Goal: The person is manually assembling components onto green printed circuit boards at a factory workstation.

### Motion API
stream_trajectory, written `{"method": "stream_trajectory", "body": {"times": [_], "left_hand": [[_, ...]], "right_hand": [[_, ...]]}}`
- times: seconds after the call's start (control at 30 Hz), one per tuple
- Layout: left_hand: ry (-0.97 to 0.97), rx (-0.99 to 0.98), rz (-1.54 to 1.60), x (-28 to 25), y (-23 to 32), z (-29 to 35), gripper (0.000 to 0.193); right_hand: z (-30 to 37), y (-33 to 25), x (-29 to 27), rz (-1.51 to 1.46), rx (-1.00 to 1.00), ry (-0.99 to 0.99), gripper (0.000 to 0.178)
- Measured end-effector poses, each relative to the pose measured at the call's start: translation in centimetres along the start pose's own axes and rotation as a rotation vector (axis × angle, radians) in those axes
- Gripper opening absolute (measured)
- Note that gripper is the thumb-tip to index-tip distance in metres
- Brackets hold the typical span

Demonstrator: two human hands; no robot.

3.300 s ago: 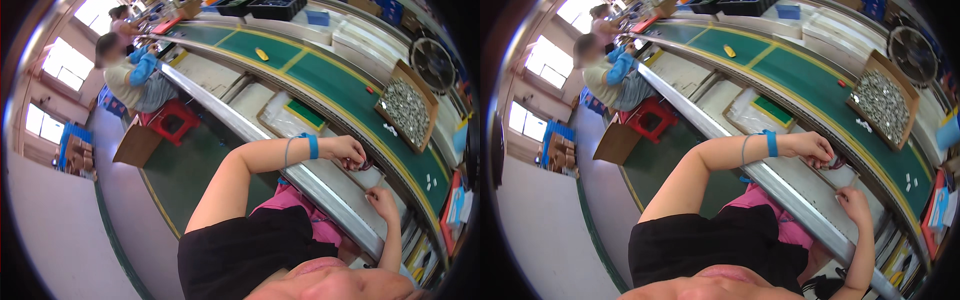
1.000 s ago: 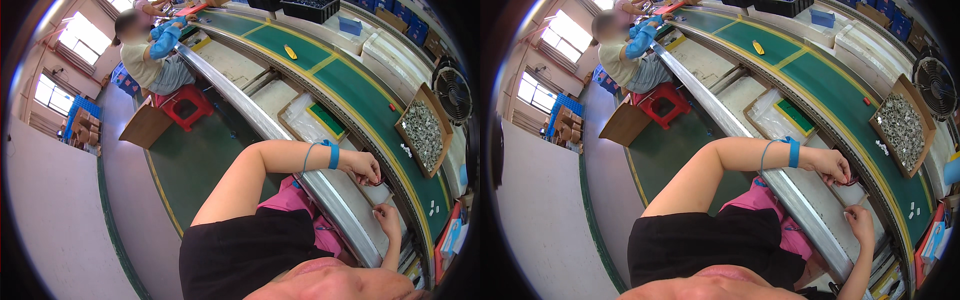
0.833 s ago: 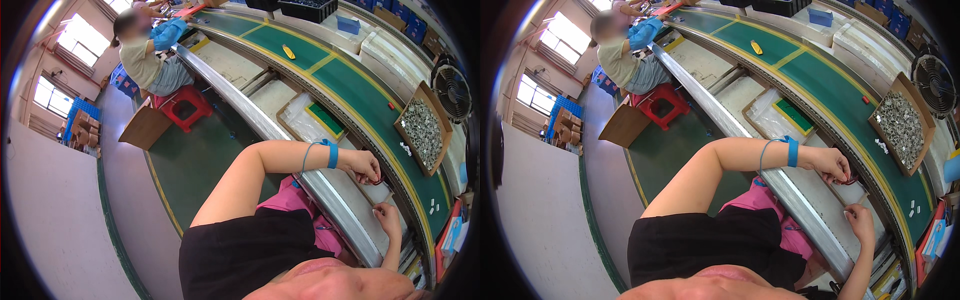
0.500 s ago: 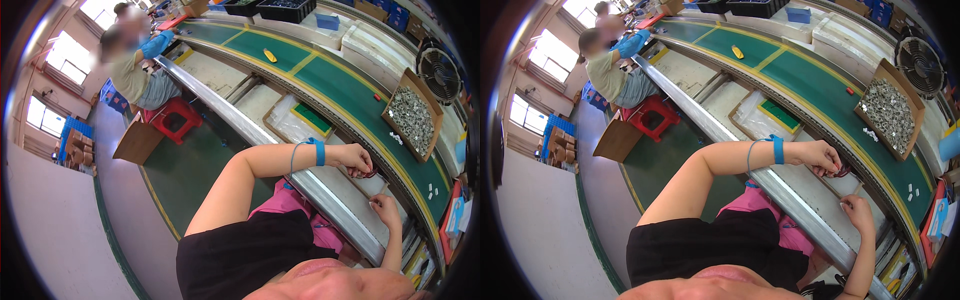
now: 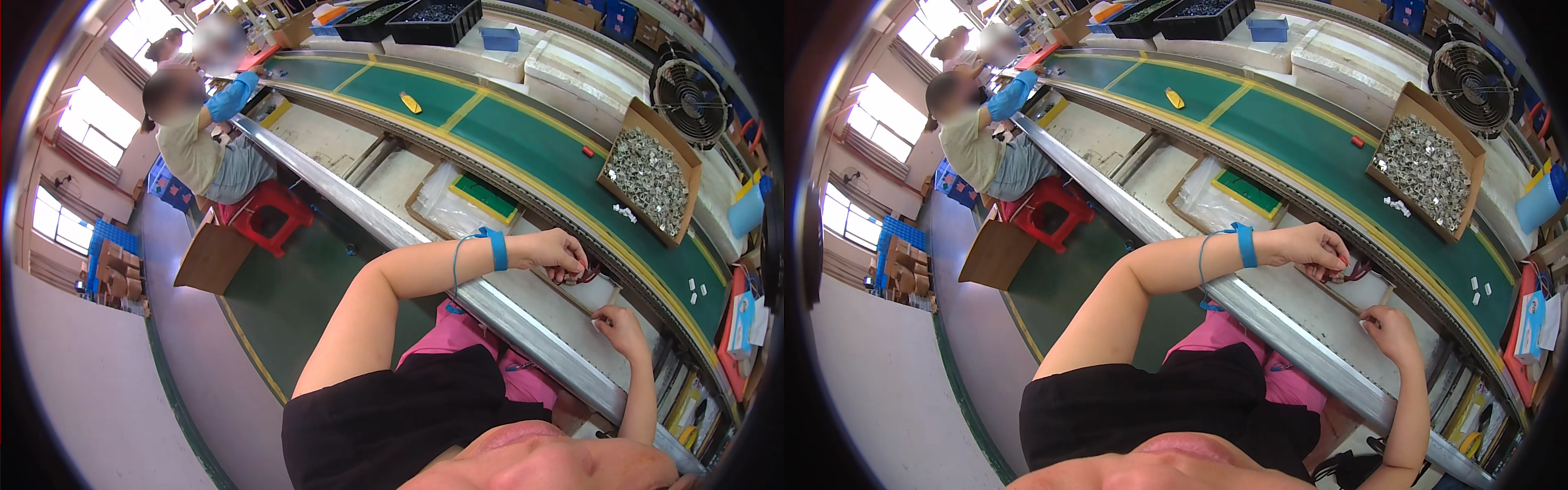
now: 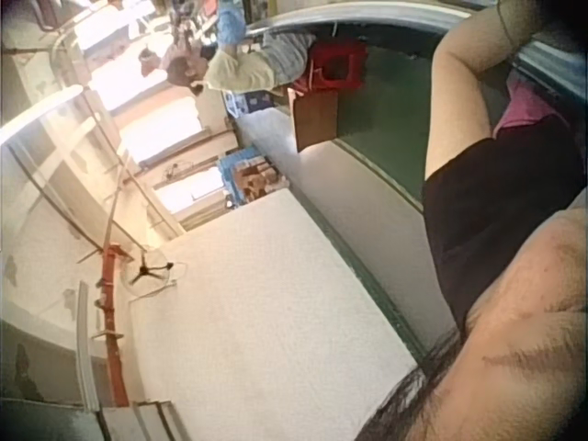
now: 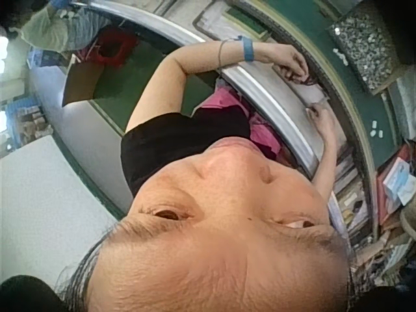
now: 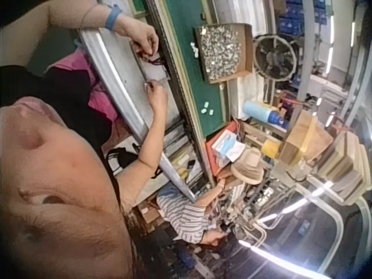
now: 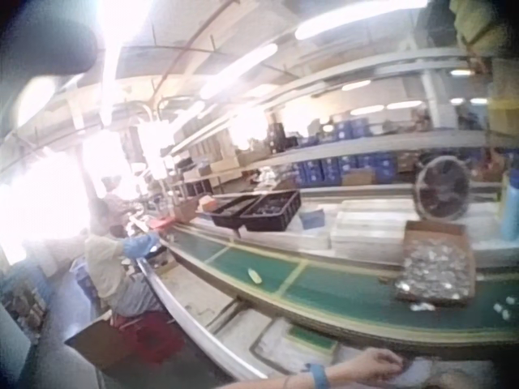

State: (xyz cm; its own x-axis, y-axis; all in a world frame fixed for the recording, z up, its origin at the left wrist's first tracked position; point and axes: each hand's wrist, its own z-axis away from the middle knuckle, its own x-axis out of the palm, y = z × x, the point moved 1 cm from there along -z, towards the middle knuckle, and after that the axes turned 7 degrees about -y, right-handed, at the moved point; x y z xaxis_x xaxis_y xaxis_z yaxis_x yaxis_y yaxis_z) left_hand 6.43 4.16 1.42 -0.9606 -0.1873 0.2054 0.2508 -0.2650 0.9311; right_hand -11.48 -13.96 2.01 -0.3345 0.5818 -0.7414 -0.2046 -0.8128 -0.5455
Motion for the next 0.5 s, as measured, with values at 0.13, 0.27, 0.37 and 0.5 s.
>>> {"method": "stream_trajectory", "body": {"times": [0.13,0.27,0.37,0.5], "left_hand": [[0.005,0.023,-0.003,-0.04,-0.1,0.05,0.021],[0.02,0.015,0.001,0.06,-0.14,-0.33,0.021],[0.012,0.024,0.01,0.03,-0.21,-0.28,0.021],[0.007,0.019,0.001,0.07,-0.15,-0.14,0.021]], "right_hand": [[-0.02,0.16,0.05,-0.002,-0.03,0.015,0.015],[0.02,0.66,0.11,-0.007,-0.025,0.018,0.015],[-0.08,0.79,0.23,-0.01,-0.025,0.018,0.015],[-0.18,0.84,0.36,-0.014,-0.026,0.015,0.015]]}}
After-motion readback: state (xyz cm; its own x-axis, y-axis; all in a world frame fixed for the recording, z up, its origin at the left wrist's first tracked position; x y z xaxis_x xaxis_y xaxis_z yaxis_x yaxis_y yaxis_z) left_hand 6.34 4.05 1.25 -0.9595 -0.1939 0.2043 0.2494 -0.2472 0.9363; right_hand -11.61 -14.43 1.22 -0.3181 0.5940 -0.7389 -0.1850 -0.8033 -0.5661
